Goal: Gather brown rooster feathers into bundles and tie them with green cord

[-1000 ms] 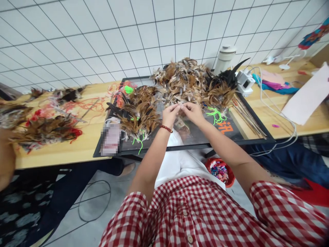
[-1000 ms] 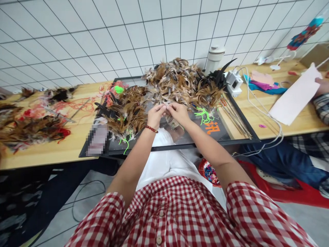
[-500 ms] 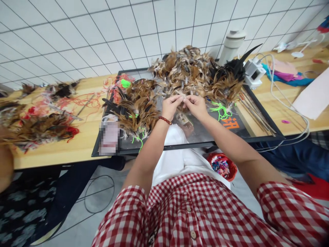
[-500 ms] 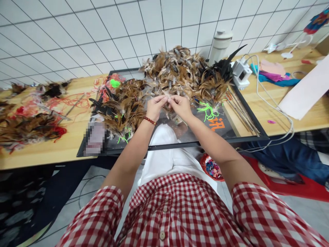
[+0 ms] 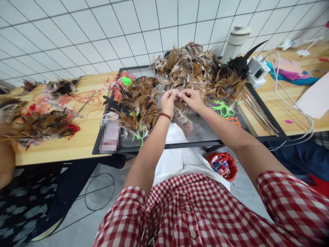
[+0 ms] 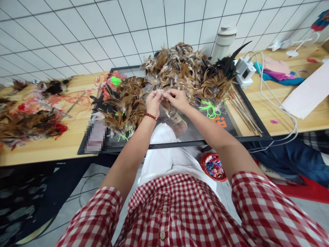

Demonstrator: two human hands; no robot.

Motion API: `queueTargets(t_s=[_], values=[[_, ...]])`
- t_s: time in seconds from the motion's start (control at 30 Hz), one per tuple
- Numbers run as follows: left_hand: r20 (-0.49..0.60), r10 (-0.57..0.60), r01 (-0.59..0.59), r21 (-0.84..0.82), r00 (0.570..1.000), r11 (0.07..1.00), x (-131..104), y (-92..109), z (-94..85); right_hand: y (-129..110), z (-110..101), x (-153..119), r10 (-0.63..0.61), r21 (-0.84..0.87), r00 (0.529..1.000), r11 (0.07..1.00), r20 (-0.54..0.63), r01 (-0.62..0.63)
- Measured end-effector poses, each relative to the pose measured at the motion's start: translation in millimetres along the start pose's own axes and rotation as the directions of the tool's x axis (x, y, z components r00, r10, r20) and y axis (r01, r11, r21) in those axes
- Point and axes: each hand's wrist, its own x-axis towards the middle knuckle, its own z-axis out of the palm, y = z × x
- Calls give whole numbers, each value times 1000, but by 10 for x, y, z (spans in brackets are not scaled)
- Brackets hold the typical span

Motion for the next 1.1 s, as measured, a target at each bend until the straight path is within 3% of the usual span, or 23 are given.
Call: queueTargets(t_s=[0.2, 0.33, 0.5, 0.57, 0.67, 0.73, 0.83, 0.87, 0.9, 0.93, 0.97, 1.03, 1.1], values=[[-149, -77, 43, -221, 986, 974, 315, 221, 0, 371, -102, 429, 65, 53, 989, 997, -133, -58], [-114, -115, 81, -269, 987, 960, 369, 271, -74, 497, -117, 667, 126, 1, 979, 992, -163, -127], [-31, -180, 163, -300, 983, 940, 222, 285, -157, 464, -120, 714, 44, -117, 979, 991, -201, -69], [-25, -184, 167, -311, 983, 935, 189, 298, -179, 393, -132, 601, -31, -204, 987, 979, -160, -2], [-4, -168, 159, -305, 986, 939, 198, 308, -209, 223, -146, 296, -184, -342, 980, 919, 75, 199], [16, -151, 148, -315, 988, 938, 217, 313, -224, 92, -136, 60, -298, -348, 906, 850, 300, 395], [33, -142, 144, -359, 989, 922, 216, 341, -227, -50, -82, -194, -393, -247, 668, 715, 632, 654], [35, -147, 149, -374, 988, 915, 206, 359, -221, -66, -59, -225, -383, -226, 602, 681, 701, 696], [38, -156, 159, -386, 987, 909, 192, 380, -210, -65, -39, -225, -356, -232, 569, 660, 741, 714], [44, -169, 172, -392, 985, 904, 175, 403, -196, -47, -26, -194, -314, -275, 582, 653, 750, 706], [53, -184, 190, -394, 982, 899, 155, 426, -179, -15, -26, -139, -261, -348, 634, 656, 728, 670], [77, -207, 221, -392, 975, 893, 113, 465, -138, 73, -74, 5, -140, -528, 789, 672, 598, 519], [99, -223, 244, -368, 970, 898, 70, 482, -95, 161, -190, 126, -58, -637, 904, 691, 423, 342]])
